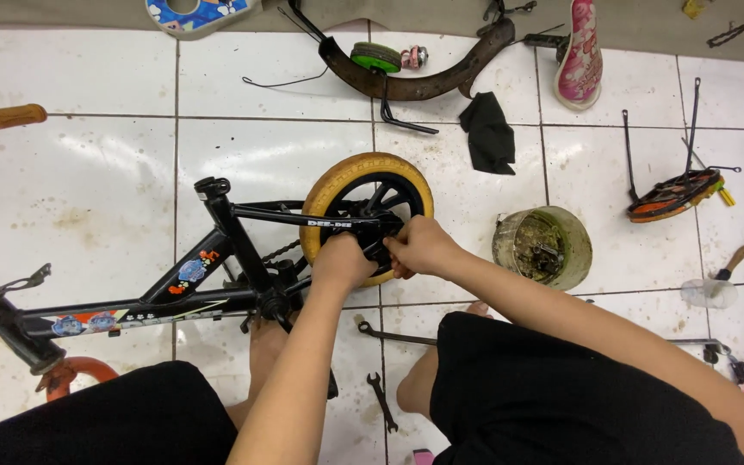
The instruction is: Adjusting the tension of a bicycle chain by loosening axle nuts with a wrench and repositioning the rear wheel.
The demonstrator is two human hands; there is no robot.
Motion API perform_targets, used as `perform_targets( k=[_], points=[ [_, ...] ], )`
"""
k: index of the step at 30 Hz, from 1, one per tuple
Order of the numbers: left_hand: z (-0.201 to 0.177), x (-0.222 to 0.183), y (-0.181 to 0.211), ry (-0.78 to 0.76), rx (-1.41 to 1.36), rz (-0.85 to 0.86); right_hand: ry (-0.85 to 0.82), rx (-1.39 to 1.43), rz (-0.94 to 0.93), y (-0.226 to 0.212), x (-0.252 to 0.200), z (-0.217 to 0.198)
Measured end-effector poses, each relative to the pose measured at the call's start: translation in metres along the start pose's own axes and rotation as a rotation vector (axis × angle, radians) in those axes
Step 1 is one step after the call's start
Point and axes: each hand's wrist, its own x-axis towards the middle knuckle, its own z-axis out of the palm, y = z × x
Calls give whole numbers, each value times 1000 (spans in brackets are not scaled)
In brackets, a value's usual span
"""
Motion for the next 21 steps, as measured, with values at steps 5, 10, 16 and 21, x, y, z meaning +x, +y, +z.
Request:
perform_targets(
  k=[5, 10, 16, 21],
  points=[
    [2, -1, -2, -4, 17, -20, 70, -936, -457, -10, 8, 5],
    [-2, -5, 2, 22, 6, 4, 225, -1609, -761, 4, 10, 36],
    [-1, -1, -5, 10, -34, 30, 124, -1169, -525, -11, 11, 17],
    [1, 2, -8, 3, -46, 37, 60, -532, -90, -9, 6, 11]
  ],
)
